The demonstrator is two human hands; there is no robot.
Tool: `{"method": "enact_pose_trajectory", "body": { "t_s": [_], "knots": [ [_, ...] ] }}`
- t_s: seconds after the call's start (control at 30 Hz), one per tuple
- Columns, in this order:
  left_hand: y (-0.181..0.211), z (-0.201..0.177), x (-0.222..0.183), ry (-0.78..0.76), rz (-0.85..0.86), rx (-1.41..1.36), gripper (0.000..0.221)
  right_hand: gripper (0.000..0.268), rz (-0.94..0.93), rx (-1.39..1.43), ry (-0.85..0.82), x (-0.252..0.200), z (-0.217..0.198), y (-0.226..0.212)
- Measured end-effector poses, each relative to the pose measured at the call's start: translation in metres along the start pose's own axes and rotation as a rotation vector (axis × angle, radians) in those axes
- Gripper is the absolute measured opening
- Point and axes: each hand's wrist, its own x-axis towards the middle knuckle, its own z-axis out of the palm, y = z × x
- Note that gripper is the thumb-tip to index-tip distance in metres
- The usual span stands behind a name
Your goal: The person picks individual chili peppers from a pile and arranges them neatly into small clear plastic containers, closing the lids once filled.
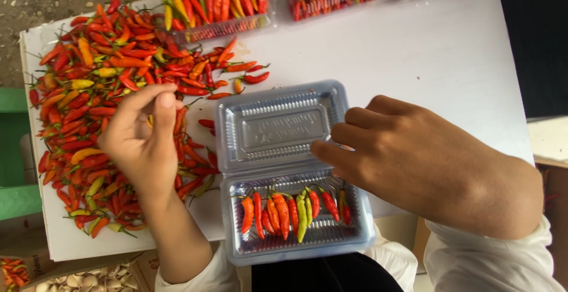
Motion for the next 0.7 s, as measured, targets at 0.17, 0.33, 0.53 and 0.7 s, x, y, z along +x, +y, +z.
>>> {"method": "enact_pose_trajectory", "body": {
  "t_s": [0.17, 0.33, 0.53, 0.7],
  "knots": [
    [-0.001, -0.003, 0.005, -0.053, 0.025, 0.154, 0.014, 0.042, -0.003, 0.030, -0.060, 0.010, 0.010, 0.008],
    [-0.017, 0.003, 0.012, -0.109, 0.094, 0.328, 0.014, 0.042, -0.003, 0.079, -0.052, 0.020, 0.011, 0.019],
    [-0.048, 0.012, 0.005, -0.228, 0.053, 0.546, 0.021, 0.036, -0.013, 0.093, 0.009, 0.037, 0.009, 0.034],
    [-0.060, 0.027, 0.000, -0.355, 0.040, 0.615, 0.029, 0.026, 0.058, 0.254, 0.154, 0.061, 0.015, 0.063]
  ]
}}
